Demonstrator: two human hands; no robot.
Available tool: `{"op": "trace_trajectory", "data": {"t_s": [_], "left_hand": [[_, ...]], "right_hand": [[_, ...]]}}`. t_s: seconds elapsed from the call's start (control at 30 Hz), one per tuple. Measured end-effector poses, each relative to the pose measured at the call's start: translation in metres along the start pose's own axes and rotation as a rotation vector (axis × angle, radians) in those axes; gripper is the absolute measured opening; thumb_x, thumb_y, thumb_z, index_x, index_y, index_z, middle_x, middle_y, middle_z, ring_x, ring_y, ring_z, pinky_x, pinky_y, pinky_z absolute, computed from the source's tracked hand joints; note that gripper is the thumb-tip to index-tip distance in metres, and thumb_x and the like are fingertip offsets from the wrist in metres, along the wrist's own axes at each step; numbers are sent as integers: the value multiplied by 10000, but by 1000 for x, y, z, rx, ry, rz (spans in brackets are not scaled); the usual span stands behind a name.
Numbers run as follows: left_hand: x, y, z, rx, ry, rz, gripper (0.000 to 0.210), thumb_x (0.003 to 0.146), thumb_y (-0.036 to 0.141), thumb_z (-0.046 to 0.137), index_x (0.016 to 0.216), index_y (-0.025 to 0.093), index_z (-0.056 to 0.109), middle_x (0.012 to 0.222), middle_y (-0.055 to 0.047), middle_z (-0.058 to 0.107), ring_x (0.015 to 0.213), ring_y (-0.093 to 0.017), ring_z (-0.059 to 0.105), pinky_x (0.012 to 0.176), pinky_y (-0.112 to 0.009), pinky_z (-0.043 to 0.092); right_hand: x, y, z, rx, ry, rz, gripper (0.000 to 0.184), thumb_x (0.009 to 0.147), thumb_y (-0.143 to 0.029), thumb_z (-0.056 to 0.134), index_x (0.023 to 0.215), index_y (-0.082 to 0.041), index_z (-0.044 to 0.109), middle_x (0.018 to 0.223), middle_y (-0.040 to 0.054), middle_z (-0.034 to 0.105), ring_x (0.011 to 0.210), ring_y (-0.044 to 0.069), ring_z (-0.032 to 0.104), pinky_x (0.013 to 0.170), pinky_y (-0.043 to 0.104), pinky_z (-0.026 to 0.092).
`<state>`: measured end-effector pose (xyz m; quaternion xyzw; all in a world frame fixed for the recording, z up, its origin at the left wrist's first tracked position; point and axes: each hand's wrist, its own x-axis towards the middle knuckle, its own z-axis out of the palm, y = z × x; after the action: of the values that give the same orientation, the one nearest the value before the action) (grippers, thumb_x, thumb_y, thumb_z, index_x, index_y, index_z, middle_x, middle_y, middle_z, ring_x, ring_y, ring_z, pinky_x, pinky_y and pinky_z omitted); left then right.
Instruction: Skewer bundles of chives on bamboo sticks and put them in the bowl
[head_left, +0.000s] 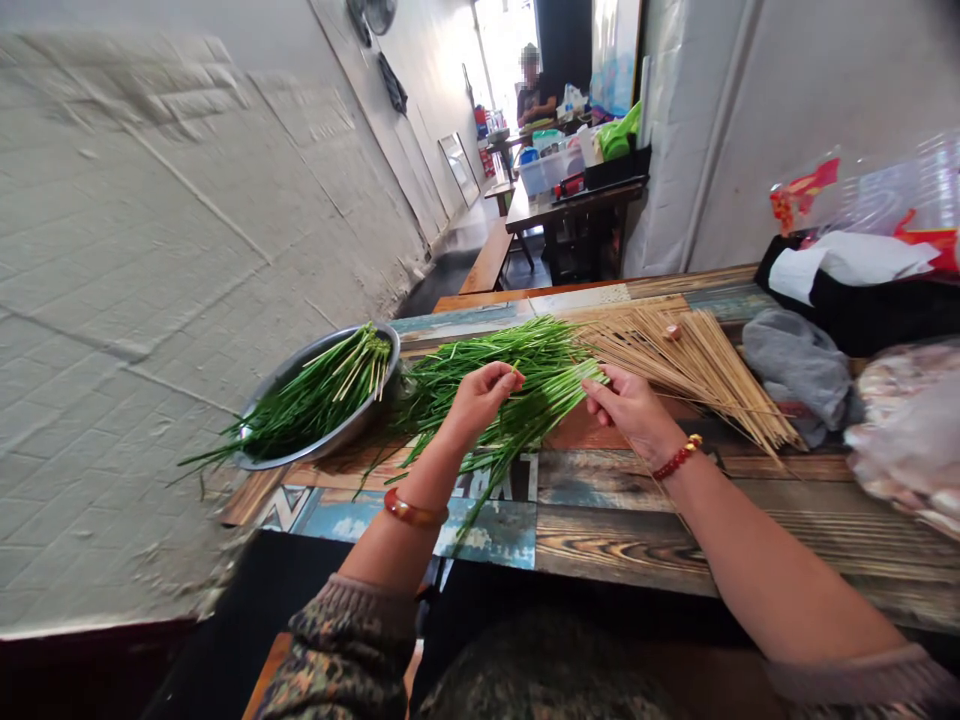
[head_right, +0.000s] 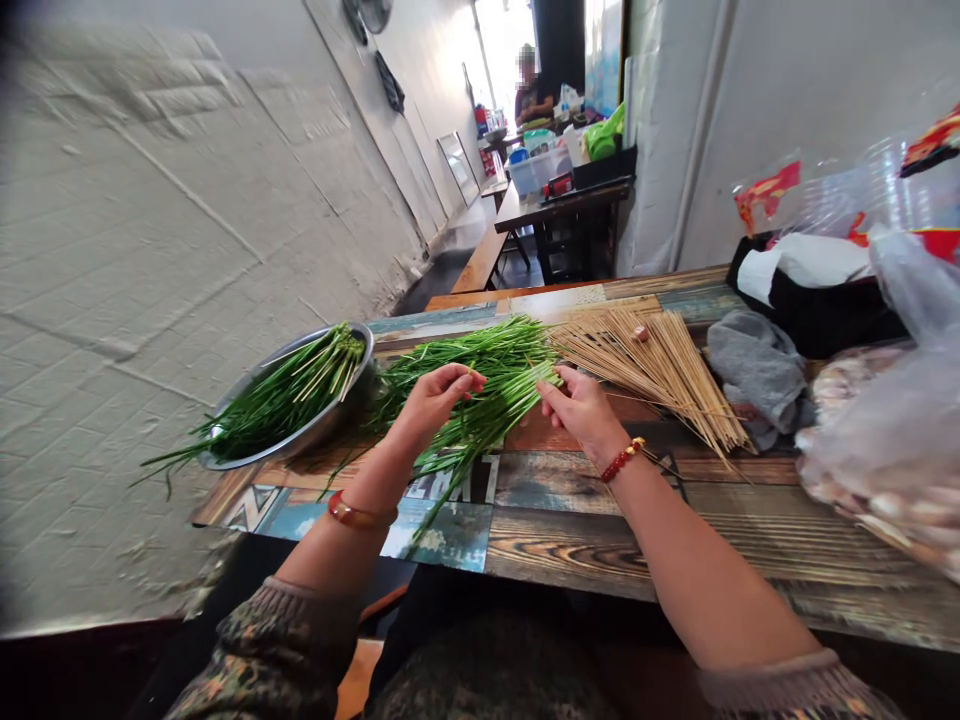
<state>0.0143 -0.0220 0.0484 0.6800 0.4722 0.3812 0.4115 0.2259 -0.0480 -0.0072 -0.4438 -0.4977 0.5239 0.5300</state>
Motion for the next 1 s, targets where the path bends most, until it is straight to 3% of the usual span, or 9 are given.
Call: {"op": "trace_trajectory", "data": {"t_s": [0.13,0.23,0.33,0.43,0.6,0.73,0.9,1.0], "left_hand": [[14,-14,17,161,-51,48,206,870,276,477,799,130,605,792,-34,628,758,-130,549,721,-244,421],[16,-11,21,327,-79,107,215,878,268,454,763,142,585,716,-5,582,707,-124,503,699,-238,400],[14,1,10,459,-103,142,231,886,275,437,774,145,590,715,-4,587,700,-125,504,685,-236,391],[9,7,-10,602,-169,164,245,886,287,439,780,146,609,710,-5,601,681,-123,511,659,-232,379],[-3,-21,-29,755,-388,76,211,831,228,496,713,161,658,616,13,600,587,-107,499,589,-210,372],[-3,-40,-21,783,-310,118,181,813,188,533,785,167,711,741,-33,670,695,-139,570,683,-242,419],[15,-37,-1,761,-300,196,199,829,225,565,913,188,742,857,-62,695,786,-166,618,741,-269,454],[31,-35,9,690,-212,239,224,860,202,527,932,171,736,866,-69,692,805,-163,627,758,-269,468]], "right_hand": [[-2,-6,2,50,-14,-25,310,782,-486,620,804,-192,523,552,-67,529,402,54,421,373,172,312],[-5,-11,5,140,15,-7,304,767,-460,643,792,-187,512,545,-75,518,407,41,415,370,151,309],[-8,-13,10,264,4,80,306,743,-434,662,808,-189,491,526,-92,517,385,29,411,355,129,306],[-12,-10,18,299,-126,189,267,760,-395,635,834,-197,473,530,-86,555,356,38,446,330,128,315],[-17,6,33,59,-299,342,146,818,-278,567,818,-199,444,530,-64,597,367,63,548,319,120,362],[-16,13,36,-22,-289,336,182,810,-263,611,791,-196,442,495,-60,594,353,73,555,288,112,341],[-12,14,28,-132,-283,237,241,823,-380,601,746,-183,486,465,-48,583,347,74,545,297,121,342],[-11,13,24,-204,-306,161,263,817,-413,591,716,-186,505,436,-55,554,347,88,539,317,147,365]]}}
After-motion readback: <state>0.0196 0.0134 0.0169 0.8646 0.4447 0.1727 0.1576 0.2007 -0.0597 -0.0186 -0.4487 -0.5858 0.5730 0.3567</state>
